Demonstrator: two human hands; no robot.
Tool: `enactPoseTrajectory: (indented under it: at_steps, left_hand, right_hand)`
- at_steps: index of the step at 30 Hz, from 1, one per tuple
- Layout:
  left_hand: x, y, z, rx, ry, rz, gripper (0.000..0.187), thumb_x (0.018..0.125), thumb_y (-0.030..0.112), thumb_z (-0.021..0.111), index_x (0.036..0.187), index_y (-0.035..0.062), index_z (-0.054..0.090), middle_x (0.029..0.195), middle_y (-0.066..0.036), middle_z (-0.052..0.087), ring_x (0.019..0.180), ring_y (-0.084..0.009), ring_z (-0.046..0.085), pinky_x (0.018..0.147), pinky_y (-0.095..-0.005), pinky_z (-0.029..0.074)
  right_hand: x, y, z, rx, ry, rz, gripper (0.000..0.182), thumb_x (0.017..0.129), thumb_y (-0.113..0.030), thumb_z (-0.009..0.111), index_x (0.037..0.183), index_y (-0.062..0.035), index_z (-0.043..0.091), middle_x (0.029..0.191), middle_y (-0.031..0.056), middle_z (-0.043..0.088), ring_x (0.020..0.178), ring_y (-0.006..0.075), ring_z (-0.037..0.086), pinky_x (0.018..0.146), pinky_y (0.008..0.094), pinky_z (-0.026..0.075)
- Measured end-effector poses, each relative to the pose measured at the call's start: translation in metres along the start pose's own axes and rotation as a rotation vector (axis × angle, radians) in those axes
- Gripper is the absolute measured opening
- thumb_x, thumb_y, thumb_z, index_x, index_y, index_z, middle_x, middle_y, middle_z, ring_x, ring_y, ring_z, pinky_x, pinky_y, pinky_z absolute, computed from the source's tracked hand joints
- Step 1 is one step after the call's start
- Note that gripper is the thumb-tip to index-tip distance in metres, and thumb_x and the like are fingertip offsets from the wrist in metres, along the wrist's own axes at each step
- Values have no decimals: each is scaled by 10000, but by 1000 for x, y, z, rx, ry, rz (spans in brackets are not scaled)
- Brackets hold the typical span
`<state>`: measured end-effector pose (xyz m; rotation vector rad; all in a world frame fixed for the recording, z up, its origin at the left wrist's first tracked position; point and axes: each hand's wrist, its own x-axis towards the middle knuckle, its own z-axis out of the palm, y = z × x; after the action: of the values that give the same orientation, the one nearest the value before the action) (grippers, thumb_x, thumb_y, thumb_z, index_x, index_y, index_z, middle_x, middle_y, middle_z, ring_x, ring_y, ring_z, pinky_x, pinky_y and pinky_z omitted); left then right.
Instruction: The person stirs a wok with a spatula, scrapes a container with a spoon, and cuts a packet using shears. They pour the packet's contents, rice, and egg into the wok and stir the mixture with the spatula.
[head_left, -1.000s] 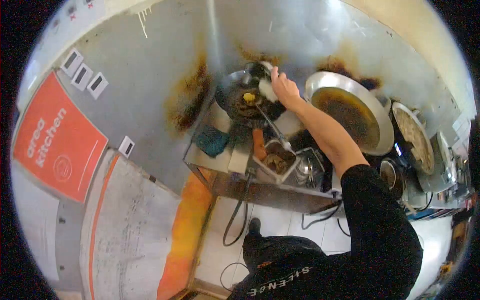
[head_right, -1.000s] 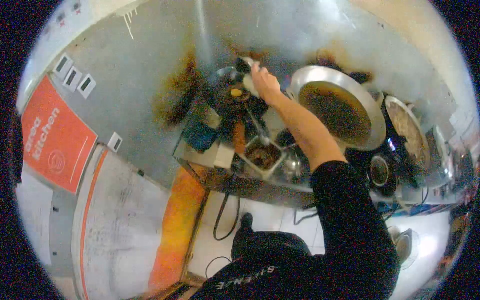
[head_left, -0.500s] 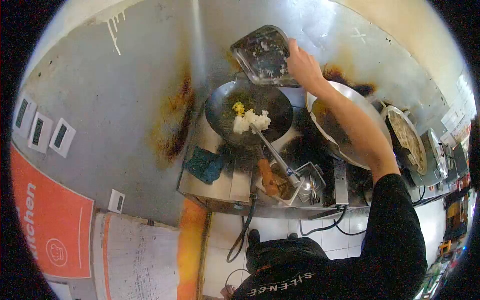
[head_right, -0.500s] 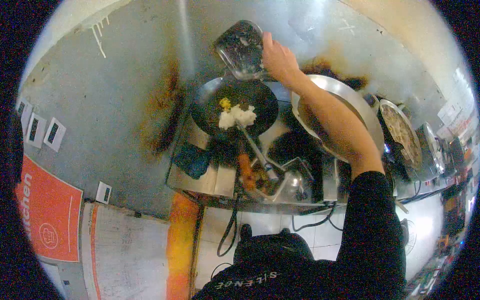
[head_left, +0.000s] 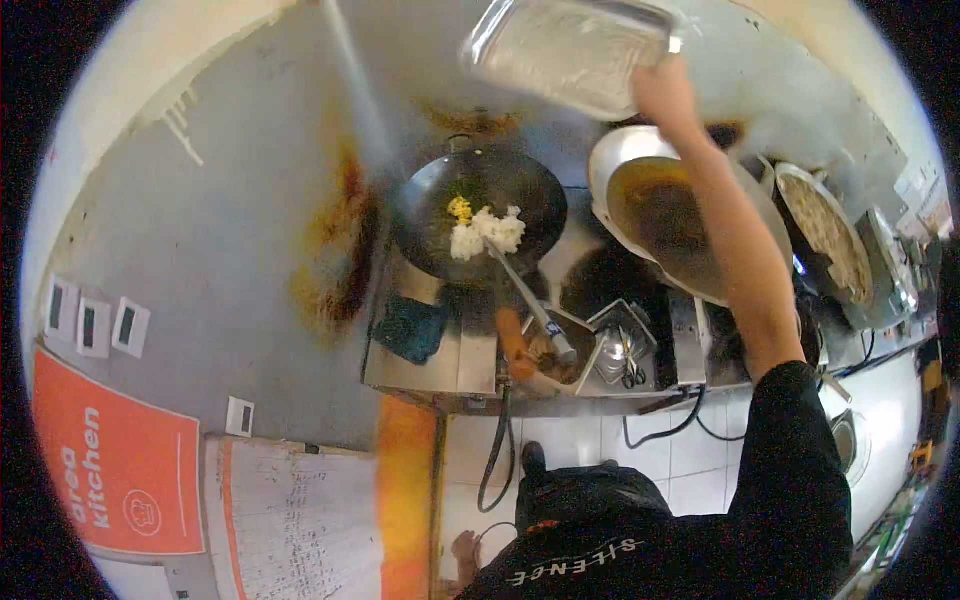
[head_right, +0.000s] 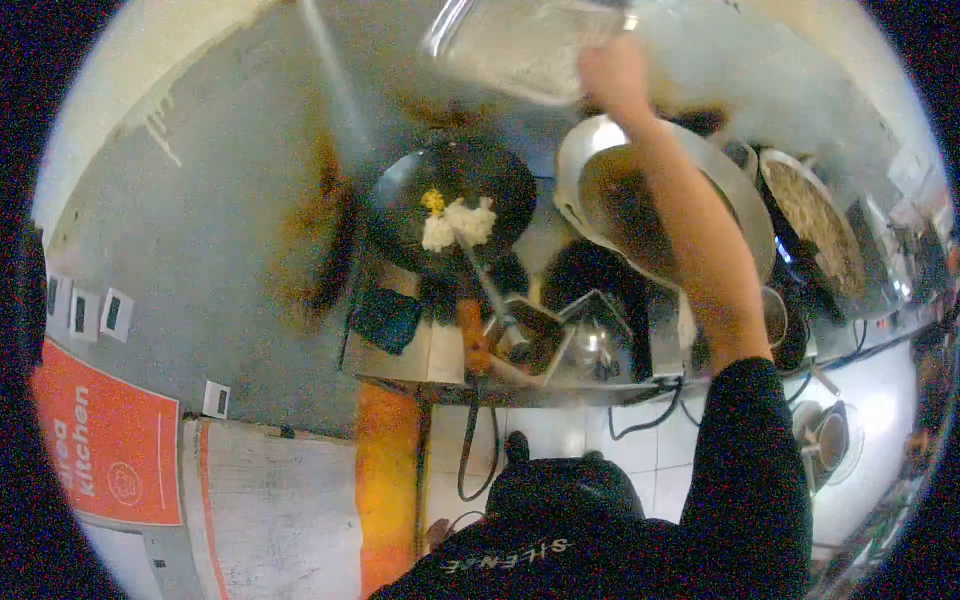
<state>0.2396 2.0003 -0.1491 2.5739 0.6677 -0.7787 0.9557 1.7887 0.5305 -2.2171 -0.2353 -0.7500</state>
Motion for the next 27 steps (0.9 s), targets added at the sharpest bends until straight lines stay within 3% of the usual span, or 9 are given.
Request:
enactPoseTrajectory:
  at_steps: [1,5,12,14,17,19,20,24,27]
  left_hand:
    - [0,5,8,-19,-52,15,367,841,306,546,1071,22,586,1024,-99,646,931,-213,613,805,-339,506]
    - [3,16,5,-173,-348,-8,350,847,287,532,1073,25,582,1010,-101,640,915,-218,610,778,-345,502]
    - [69,106,-8,69,-647,75,321,857,255,508,1076,29,574,984,-104,630,885,-227,606,731,-355,496]
    - [81,167,12,146,-667,160,314,860,246,502,1077,31,572,977,-105,628,876,-229,605,718,-358,494]
    - [67,302,41,202,-688,310,303,865,233,491,1078,33,568,966,-106,623,864,-233,603,698,-362,491]
    - [43,396,74,210,-739,403,296,868,223,485,1079,34,566,959,-107,620,855,-235,601,684,-365,489]
    - [27,441,96,217,-769,438,292,869,219,481,1080,35,565,956,-108,619,851,-236,601,677,-366,488]
    - [-14,618,184,239,-802,501,279,875,201,468,1082,37,560,941,-110,613,834,-241,598,650,-372,485]
    - [-30,726,232,154,-756,434,271,879,187,457,1083,39,557,930,-111,609,821,-245,596,630,-376,482]
  right_hand:
    - [28,77,-18,2,-19,-156,288,846,-154,536,1040,51,480,827,178,596,723,278,592,596,394,481]
    - [-78,110,-190,1070,205,521,146,897,-81,505,972,33,558,949,94,577,893,176,557,800,319,469]
    - [-474,251,-413,865,882,771,305,880,-106,466,1140,47,504,1061,130,562,970,221,571,878,341,465]
    - [-567,246,-442,595,1167,916,349,863,-82,448,1204,-11,477,1076,114,570,985,216,567,879,355,466]
    - [-807,338,-467,-285,933,1079,314,912,-103,435,1220,-43,442,1050,94,569,954,192,578,801,328,494]
    - [-812,320,-520,-190,1248,1209,302,925,-115,407,1222,-59,423,1044,89,563,943,195,576,750,309,509]
    - [-776,307,-573,568,1829,1001,295,927,-114,394,1218,-64,416,1048,86,557,945,198,574,741,304,512]
    - [-856,361,-693,437,2078,1154,347,919,-122,435,1257,-79,366,1142,103,515,1003,216,548,758,328,507]
    - [-895,389,-758,343,2154,934,399,901,-178,499,1260,-95,346,1103,113,520,923,212,562,591,324,493]
